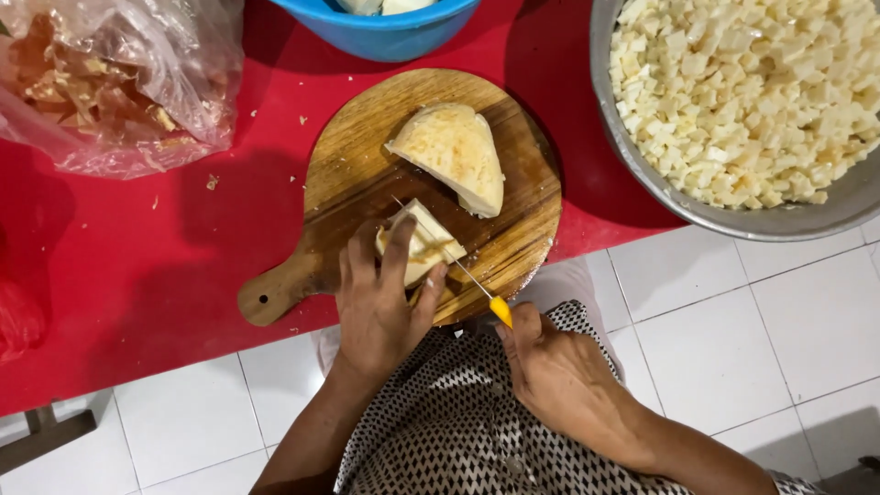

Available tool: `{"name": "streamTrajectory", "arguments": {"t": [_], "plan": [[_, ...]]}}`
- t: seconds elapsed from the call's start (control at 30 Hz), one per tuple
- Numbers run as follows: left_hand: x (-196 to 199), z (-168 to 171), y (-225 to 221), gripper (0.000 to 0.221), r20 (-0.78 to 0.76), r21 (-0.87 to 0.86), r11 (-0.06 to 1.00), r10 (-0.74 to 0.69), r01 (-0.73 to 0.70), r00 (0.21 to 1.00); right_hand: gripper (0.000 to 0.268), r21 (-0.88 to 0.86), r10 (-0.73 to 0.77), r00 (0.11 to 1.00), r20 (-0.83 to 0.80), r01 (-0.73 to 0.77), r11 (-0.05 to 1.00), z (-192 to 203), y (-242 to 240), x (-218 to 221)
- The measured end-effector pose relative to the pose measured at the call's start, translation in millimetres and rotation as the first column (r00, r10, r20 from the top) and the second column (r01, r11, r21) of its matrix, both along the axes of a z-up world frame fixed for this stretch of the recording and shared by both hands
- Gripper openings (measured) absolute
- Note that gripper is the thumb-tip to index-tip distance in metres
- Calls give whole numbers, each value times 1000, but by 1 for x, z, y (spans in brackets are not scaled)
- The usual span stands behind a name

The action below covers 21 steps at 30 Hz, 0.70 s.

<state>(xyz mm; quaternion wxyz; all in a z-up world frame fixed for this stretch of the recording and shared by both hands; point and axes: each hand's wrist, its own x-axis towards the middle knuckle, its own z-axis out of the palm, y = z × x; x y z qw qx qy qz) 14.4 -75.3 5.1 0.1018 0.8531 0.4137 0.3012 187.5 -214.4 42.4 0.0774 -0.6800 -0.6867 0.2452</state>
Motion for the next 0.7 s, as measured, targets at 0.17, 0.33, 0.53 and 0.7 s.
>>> {"name": "streamTrajectory", "arguments": {"t": [0.17, 0.33, 0.53, 0.7], "plan": [[-3, -3, 3, 70, 31, -74, 997, -6, 8, 1000, 13, 20, -46, 998, 44, 45, 999, -14, -3, 1], [-2, 0, 8, 69, -3, -113, 992, -57, 56, 998, 11, -27, -50, 996, 75, 52, 998, -14, 2, 0], [-1, 3, 12, 69, -32, -163, 983, -92, 85, 995, 5, 20, -26, 999, 30, 25, 999, -19, 10, 0], [0, 1, 13, 69, -50, -214, 974, -88, 76, 995, 12, -178, -98, 995, 29, 101, 979, -14, 20, -4]]}}
